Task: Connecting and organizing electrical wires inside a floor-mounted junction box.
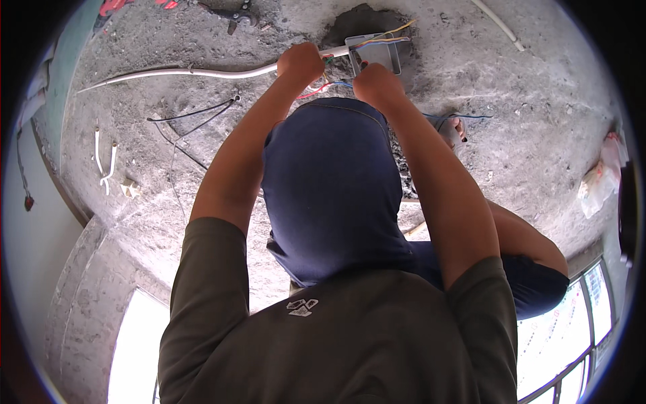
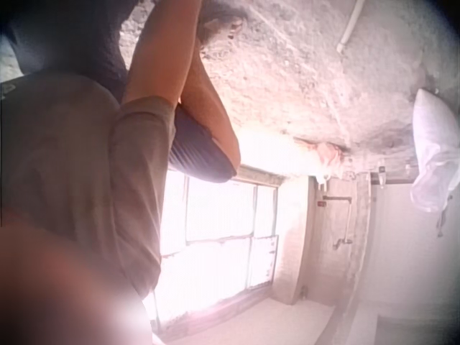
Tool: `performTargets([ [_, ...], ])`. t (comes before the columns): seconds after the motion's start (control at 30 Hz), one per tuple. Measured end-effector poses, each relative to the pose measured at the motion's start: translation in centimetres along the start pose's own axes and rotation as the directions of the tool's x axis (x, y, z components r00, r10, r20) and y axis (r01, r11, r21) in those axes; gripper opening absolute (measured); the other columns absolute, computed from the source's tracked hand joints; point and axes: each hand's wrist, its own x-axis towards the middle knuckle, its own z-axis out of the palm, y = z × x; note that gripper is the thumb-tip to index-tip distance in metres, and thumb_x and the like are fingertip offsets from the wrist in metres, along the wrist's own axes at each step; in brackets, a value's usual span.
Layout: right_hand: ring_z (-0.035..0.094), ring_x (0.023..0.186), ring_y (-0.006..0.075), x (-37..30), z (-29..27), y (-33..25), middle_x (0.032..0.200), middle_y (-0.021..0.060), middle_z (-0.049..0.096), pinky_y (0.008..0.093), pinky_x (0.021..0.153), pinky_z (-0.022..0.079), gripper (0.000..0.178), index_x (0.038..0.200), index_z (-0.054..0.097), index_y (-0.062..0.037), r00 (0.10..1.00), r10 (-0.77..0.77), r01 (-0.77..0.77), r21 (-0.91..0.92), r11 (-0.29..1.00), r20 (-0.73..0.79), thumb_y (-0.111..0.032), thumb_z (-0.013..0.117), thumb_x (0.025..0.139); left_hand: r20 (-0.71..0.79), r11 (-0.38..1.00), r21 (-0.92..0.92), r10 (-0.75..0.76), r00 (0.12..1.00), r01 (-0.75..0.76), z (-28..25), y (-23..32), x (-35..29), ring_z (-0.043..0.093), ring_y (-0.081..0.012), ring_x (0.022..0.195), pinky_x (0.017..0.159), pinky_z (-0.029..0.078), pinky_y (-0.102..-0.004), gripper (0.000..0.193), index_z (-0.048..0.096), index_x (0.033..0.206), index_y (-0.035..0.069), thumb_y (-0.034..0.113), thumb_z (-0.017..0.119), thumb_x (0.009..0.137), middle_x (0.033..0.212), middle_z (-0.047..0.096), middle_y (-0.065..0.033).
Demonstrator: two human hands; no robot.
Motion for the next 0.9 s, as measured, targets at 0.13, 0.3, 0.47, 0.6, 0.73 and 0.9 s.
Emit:
performTargets([
  [0.13,0.059,0.104,0.0329,0.3,-0.3,0.4,0.109,0.0177,0.062,0.0410,0.087,0.048,0.032,0.102,0.066,-0.0061,0.999,-0.049,0.051,-0.090,0.995,0.023,-0.019,0.051,0.077,0.003,1.000,-0.030,0.002,1.000,-0.002,0.3,-0.4,0.3,0.064,-0.0321,0.092,0.079,0.051,-0.0409,0.027,0.068,0.094,0.005,0.027,0.057,0.083,0.093,0.067,-0.0168],
  [0.3,0.063,0.095,0.0322,0.4,-0.4,1.6,0.105,0.0186,0.063,0.0414,0.081,0.050,0.029,0.099,0.067,-0.0056,0.928,-0.342,0.372,-0.365,0.854,0.146,-0.017,0.053,0.077,-0.023,0.997,-0.077,-0.005,1.000,0.003,0.6,-0.8,0.3,0.064,-0.0329,0.092,0.080,0.051,-0.0414,0.028,0.068,0.094,0.005,0.028,0.057,0.083,0.093,0.067,-0.0166],
  [0.47,0.063,0.091,0.0326,2.0,1.9,3.1,0.100,0.0241,0.062,0.0424,0.076,0.051,0.028,0.096,0.066,-0.0016,0.966,-0.192,0.228,-0.221,0.948,0.173,-0.020,0.052,0.080,-0.053,0.996,0.068,0.063,0.997,-0.060,1.7,-1.7,1.4,0.063,-0.0322,0.094,0.080,0.051,-0.0411,0.027,0.068,0.094,0.006,0.028,0.057,0.082,0.094,0.067,-0.0165],
  [0.6,0.064,0.089,0.0338,1.0,2.2,3.1,0.093,0.0261,0.063,0.0428,0.071,0.052,0.025,0.090,0.068,-0.0008,0.998,0.062,-0.062,0.187,0.980,0.007,-0.017,0.051,0.080,-0.034,0.998,-0.070,-0.008,0.999,0.006,0.7,-1.0,0.2,0.063,-0.0321,0.094,0.080,0.051,-0.0413,0.026,0.068,0.094,0.007,0.027,0.057,0.082,0.096,0.067,-0.0160],
  [0.73,0.065,0.082,0.0342,2.4,-0.6,3.8,0.087,0.0205,0.066,0.0422,0.072,0.052,0.023,0.084,0.069,-0.0010,0.911,-0.341,0.412,-0.466,0.783,0.232,-0.016,0.054,0.077,-0.013,0.997,-0.069,-0.020,1.000,0.019,0.5,-0.7,0.5,0.064,-0.0315,0.094,0.081,0.051,-0.0409,0.025,0.068,0.094,0.007,0.025,0.057,0.080,0.095,0.067,-0.0159],
  [0.9,0.065,0.073,0.0346,4.6,0.0,5.3,0.079,0.0211,0.065,0.0426,0.063,0.052,0.013,0.070,0.068,-0.0016,0.912,-0.397,0.408,-0.128,0.904,0.102,-0.014,0.067,0.065,0.008,0.998,-0.052,-0.021,1.000,0.022,0.5,0.0,0.9,0.065,-0.0311,0.091,0.080,0.051,-0.0405,0.024,0.068,0.093,0.007,0.023,0.057,0.080,0.092,0.067,-0.0154],
])
